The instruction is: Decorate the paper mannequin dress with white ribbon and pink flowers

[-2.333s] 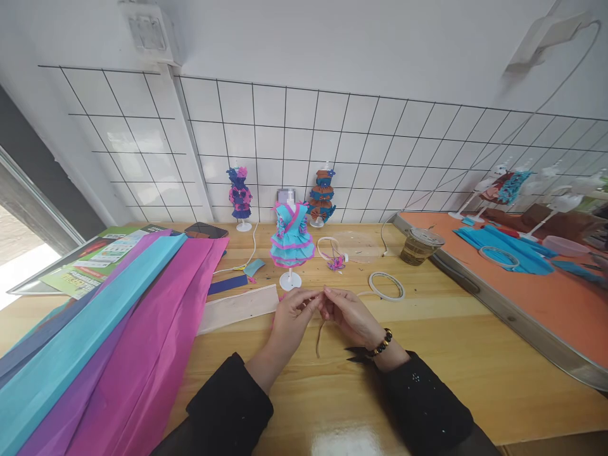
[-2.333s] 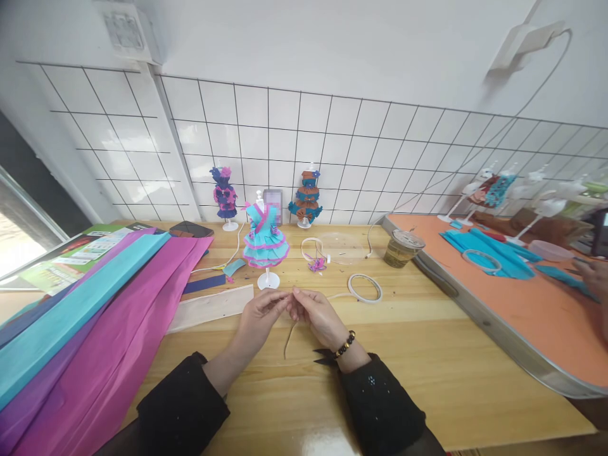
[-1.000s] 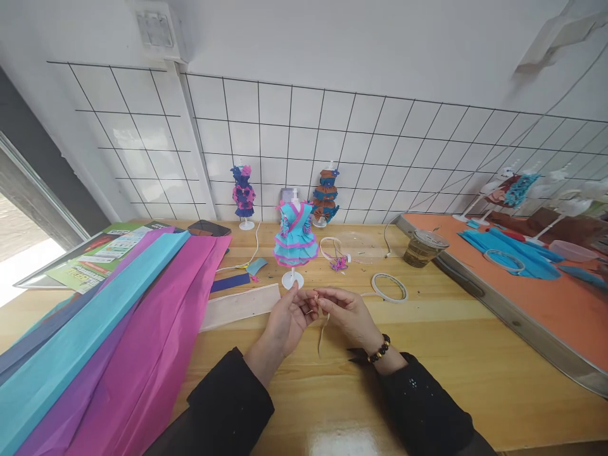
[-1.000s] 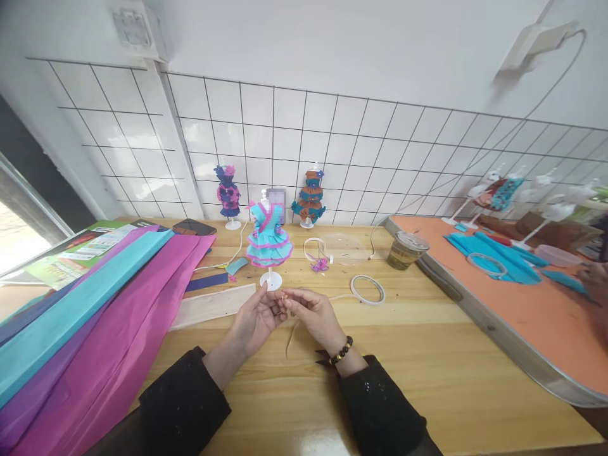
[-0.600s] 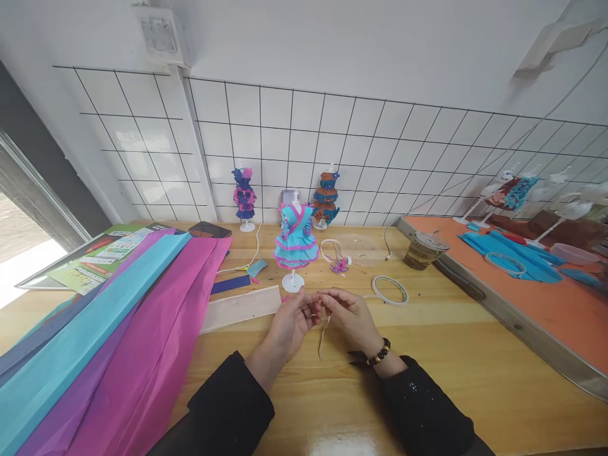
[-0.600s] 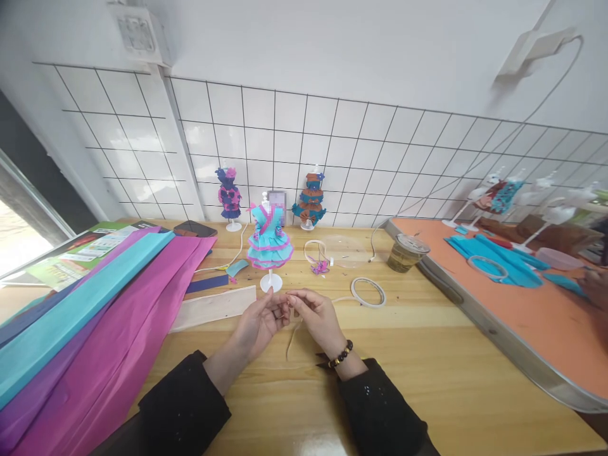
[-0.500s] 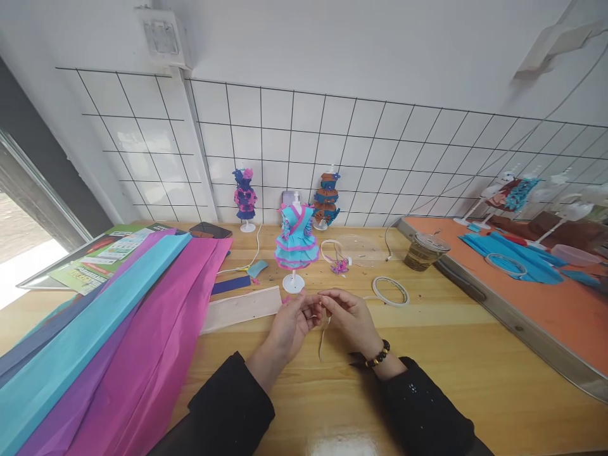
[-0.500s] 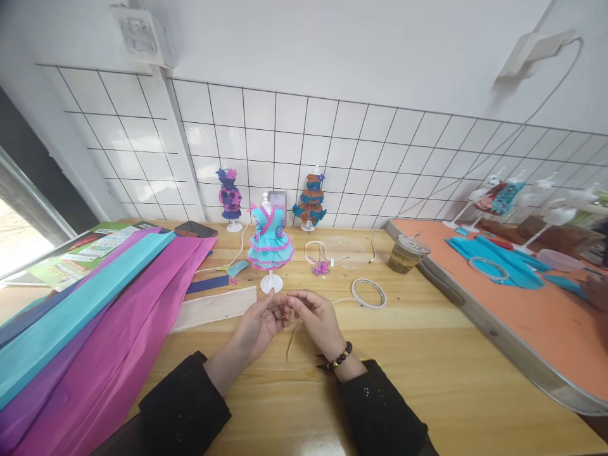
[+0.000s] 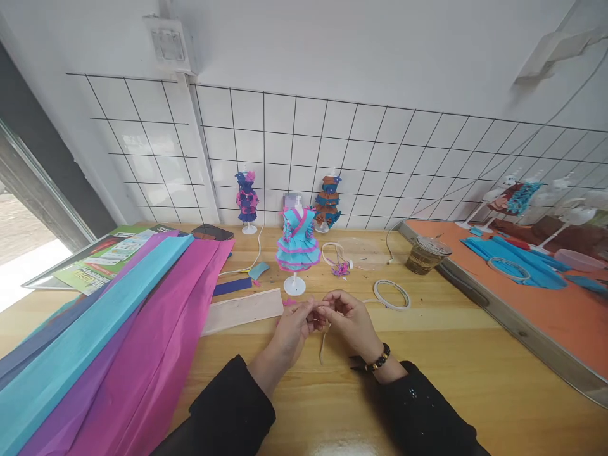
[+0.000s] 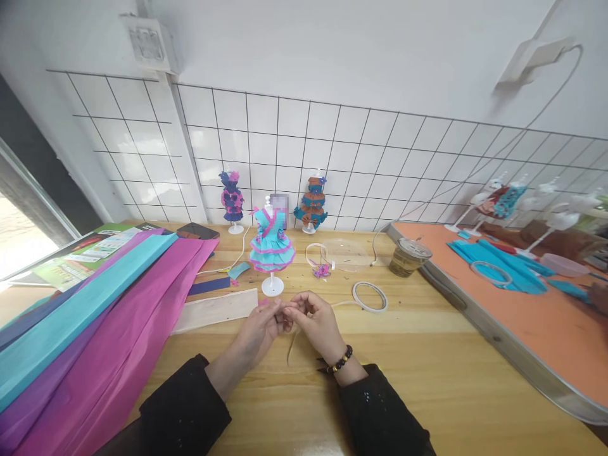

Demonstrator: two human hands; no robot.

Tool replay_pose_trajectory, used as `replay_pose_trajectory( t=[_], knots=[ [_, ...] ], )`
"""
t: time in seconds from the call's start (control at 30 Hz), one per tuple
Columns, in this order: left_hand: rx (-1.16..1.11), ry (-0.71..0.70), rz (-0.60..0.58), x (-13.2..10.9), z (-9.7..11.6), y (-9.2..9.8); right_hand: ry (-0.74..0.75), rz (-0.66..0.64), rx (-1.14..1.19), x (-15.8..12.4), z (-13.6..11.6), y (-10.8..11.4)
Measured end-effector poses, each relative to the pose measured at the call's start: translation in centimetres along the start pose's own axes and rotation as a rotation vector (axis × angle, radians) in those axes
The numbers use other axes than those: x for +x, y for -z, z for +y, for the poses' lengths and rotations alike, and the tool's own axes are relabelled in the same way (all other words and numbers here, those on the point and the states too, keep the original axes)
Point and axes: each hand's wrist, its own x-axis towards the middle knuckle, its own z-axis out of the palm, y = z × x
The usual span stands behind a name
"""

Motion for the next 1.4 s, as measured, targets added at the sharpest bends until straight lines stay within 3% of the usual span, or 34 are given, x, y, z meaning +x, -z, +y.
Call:
replay_pose_trajectory(
  t=[0.2,0.4,0.63,0.9,1.13,1.4],
  knots=[
    [0.101,0.014,-0.04,0.12,-0.36,0.15,-0.016,-0.002,0.046,0.04,0.12,-0.02],
    [0.205,-0.019,-0.08,0.04,-0.37,0.05,-0.02,-0.089,0.181,-0.05,-0.02,-0.17],
    [0.094,-0.024,-0.005,0.04,0.04,0.2,-0.017,-0.113,0.149,0.07,-0.38,-0.06],
    [0.246,0.017,-0.12,-0.08,-0.45,-0.15,-0.05,-0.122,0.186,-0.15,0.15,-0.24],
    [0.113,0.021,-0.02,0.09,0.12,0.09,-0.026,-0.109,0.102,-0.09,-0.53,-0.22],
    [0.247,0.031,-0.098,-0.03,-0.32,-0.12,-0.062,-0.13,0.136,-0.22,-0.44,-0.26]
  ],
)
